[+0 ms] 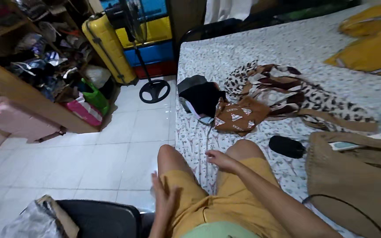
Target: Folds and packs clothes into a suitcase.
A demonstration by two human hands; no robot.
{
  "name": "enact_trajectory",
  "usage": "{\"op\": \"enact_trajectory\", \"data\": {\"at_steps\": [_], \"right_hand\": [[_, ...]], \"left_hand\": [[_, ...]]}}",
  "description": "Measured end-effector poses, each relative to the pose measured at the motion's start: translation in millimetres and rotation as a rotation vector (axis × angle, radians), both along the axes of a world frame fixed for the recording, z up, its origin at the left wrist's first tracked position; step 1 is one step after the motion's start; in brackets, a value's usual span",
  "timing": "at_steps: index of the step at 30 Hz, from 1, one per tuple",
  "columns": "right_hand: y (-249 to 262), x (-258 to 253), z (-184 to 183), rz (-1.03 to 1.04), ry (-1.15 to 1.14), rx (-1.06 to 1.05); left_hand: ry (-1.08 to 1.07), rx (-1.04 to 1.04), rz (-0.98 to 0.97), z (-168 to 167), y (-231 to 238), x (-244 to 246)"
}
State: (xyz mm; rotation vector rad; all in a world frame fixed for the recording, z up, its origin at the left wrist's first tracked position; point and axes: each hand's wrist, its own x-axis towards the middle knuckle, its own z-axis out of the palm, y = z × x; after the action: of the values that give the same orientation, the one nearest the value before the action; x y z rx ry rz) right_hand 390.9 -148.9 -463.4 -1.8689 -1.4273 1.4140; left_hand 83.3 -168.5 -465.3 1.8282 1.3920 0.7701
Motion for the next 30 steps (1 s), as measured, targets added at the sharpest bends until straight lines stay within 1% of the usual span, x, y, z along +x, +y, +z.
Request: {"op": "enact_trajectory", "data": {"at_steps": [1,2,3,4,5,6,8,9,10,12,15,18,21,23,24,26,28,30], "right_hand": [[9,8,0,-0.076,-0.069,0.018],[17,17,1,-0.170,-0.145,0.035],[26,27,-2,-0.277,-0.212,0.051],[35,37,-6,-0.425,-0.233,0.081],[43,46,-13,-0.622,-0.188,0.128],[51,55,-23,-0.855,-0.070,0.174],[62,71,-38,-1.276,0.342,0.178],[65,78,-43,-1.404,0.559,0.156],[66,84,-47,-1.469,0.730,0.149],[70,93,-53,-1.524,0.937,0.179],[74,103,-56,-1.545,1.044,0.167],[74,103,-49,-1.579,1.014,0.254],[66,91,-40,-1.560,0.878,0.408],[56,80,-26,-1.459,0.729,0.471],[49,71,-16,-1.387,0.631,0.487],[40,45,7,-1.171,0.333,0.507],[27,3,30,-0.836,-0.005,0.576],[11,-50,45,-0.430,-0.251,0.652]], "left_hand": [[0.206,0.029,-0.125,-2,-3,13],[0.379,0.102,-0.216,-7,-4,21],[0.471,0.146,-0.269,-10,-2,25],[0.480,0.173,-0.288,-12,1,25],[0.451,0.214,-0.280,-16,3,23],[0.409,0.255,-0.263,-20,5,21],[0.360,0.303,-0.234,-24,6,18],[0.350,0.317,-0.222,-25,6,18],[0.341,0.322,-0.213,-25,6,18],[0.329,0.342,-0.195,-27,8,18],[0.307,0.371,-0.185,-29,9,19],[0.293,0.377,-0.181,-32,10,19],[0.300,0.394,-0.165,-34,9,18],[0.303,0.386,-0.170,-34,10,17],[0.298,0.381,-0.173,-34,11,17],[0.241,0.370,-0.179,-33,13,17],[0.098,0.301,-0.215,-23,11,16],[-0.106,0.137,-0.281,-8,10,16]]}}
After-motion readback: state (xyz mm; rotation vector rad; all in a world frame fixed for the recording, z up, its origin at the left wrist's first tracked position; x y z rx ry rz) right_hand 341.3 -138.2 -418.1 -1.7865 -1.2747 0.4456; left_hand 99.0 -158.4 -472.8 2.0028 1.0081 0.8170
